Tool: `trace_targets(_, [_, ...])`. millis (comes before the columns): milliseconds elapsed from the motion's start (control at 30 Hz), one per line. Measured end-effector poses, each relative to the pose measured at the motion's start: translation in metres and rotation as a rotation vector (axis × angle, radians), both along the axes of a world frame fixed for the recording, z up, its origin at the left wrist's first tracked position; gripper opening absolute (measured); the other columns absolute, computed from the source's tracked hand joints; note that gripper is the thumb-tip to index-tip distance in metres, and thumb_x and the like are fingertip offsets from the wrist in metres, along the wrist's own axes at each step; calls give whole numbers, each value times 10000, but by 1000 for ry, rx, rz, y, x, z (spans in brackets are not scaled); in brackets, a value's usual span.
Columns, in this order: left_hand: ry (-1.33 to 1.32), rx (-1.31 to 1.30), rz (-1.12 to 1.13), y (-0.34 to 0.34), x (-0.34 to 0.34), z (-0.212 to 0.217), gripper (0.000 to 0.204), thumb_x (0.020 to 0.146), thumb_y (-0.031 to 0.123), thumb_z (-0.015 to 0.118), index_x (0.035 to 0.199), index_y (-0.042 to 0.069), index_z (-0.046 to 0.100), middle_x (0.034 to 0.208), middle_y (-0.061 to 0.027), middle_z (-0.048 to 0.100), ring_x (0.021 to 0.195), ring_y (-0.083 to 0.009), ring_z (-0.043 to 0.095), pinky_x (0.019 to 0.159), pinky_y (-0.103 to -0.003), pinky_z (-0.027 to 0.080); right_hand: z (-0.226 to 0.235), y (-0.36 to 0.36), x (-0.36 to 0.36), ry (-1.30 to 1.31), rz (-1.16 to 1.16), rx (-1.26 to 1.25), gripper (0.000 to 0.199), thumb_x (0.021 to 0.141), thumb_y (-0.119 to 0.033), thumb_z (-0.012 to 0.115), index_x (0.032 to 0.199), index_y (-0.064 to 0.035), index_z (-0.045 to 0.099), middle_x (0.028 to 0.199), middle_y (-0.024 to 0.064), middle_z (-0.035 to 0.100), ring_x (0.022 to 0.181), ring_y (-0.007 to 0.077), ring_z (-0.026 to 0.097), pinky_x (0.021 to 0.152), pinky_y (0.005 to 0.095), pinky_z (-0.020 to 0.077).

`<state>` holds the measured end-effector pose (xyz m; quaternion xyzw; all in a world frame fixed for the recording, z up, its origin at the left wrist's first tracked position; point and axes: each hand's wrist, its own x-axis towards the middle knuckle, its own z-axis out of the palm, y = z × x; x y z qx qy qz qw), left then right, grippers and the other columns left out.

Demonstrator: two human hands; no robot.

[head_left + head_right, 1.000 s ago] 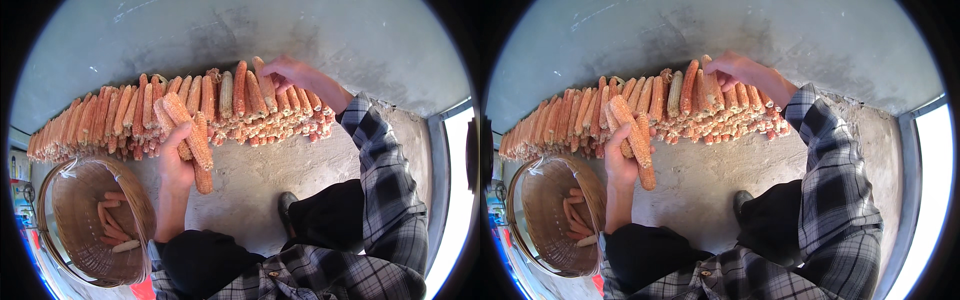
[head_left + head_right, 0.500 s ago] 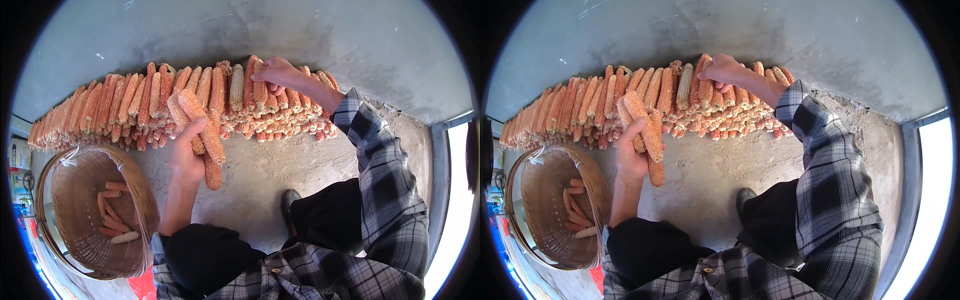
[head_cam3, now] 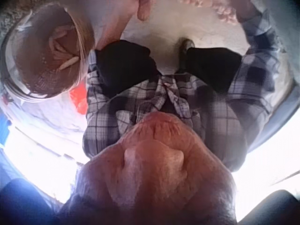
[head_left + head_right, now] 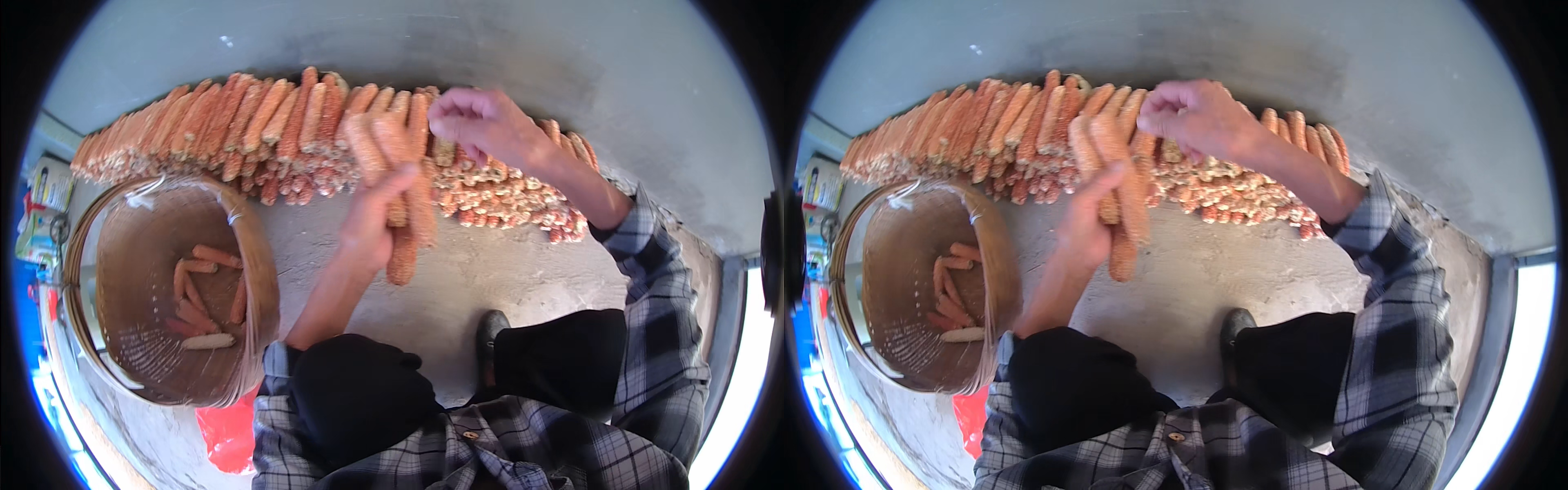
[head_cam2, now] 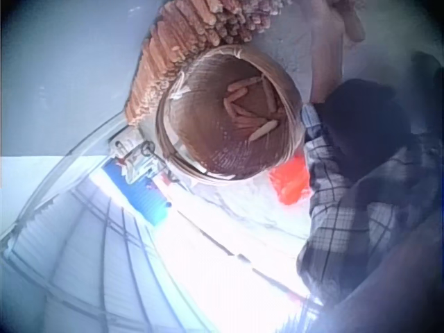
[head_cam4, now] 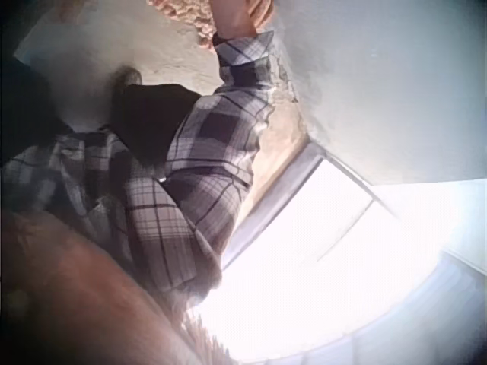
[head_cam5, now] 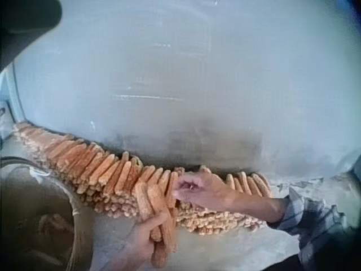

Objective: The person takes dried corn cobs from a woven basket and arranges them in a neat row against a wall. They handle the cobs one by one, placing them vertically to form a continuous stack.

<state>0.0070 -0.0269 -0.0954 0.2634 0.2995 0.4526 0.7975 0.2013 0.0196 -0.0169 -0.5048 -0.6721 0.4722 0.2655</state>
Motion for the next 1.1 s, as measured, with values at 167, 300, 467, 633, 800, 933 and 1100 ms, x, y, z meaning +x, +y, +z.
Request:
trace_targets(167, [121, 241, 0, -7, 12, 8, 373, 882, 154, 628, 1210, 26, 506, 1052, -50, 597, 953, -131, 573, 814, -302, 481, 0, -16, -22, -57, 46, -205, 420, 852, -352, 654, 1052, 10, 579, 769, 40, 584, 623, 83, 547, 468, 239, 475])
trace_targets(300, [92, 216, 22, -10, 4, 8, 443, 884, 263, 649, 1225, 24, 497, 1041, -53, 597, 909, -131, 572, 731, -289, 488, 5, -11, -25, 40, 42, -155, 372, 851, -333, 652, 1020, -5, 601, 756, 30, 592, 610, 81, 543, 466, 227, 473])
trace_targets(467, [90, 40, 79, -5, 2, 8, 414, 865, 300, 661, 1158, 43, 519, 1008, -83, 618, 787, -140, 573, 577, -276, 468, 27, 14, 4, 196, -140, 83, 333, 855, -318, 653, 1023, -32, 620, 712, 9, 582, 537, 58, 507, 476, 210, 451])
trace_targets(633, [165, -41, 147, -2, -18, -11, 419, 899, 257, 579, 1251, 50, 482, 1022, -95, 624, 831, -172, 575, 656, -312, 483, 41, 35, 25, -22, -116, 527, 325, 878, -190, 634, 1174, -63, 589, 829, 2, 594, 684, 69, 553, 620, 199, 480])
trace_targets(800, [182, -47, 175, -1, -8, -12, 409, 898, 273, 579, 1228, 41, 509, 1017, -90, 622, 812, -170, 562, 661, -325, 478, 0, 30, 29, -464, 105, 958, 446, 819, -24, 639, 1238, -156, 557, 1093, 35, 575, 895, 192, 623, 780, 275, 540])
trace_targets(933, [185, -49, 161, -1, -9, -13, 406, 901, 274, 576, 1228, 42, 512, 1008, -83, 620, 809, -167, 558, 665, -326, 476, -28, 27, 25, -733, 286, 922, 534, 759, 33, 634, 1221, -226, 561, 1078, 27, 542, 972, 253, 605, 793, 320, 537])
trace_targets(1100, [182, -65, 166, -2, -15, -12, 394, 896, 275, 583, 1212, 47, 519, 1003, -76, 617, 809, -163, 555, 671, -321, 473, -55, 39, 29, -757, 444, 936, 615, 673, 82, 629, 1217, -195, 559, 1118, 22, 497, 1013, 246, 591, 801, 382, 520])
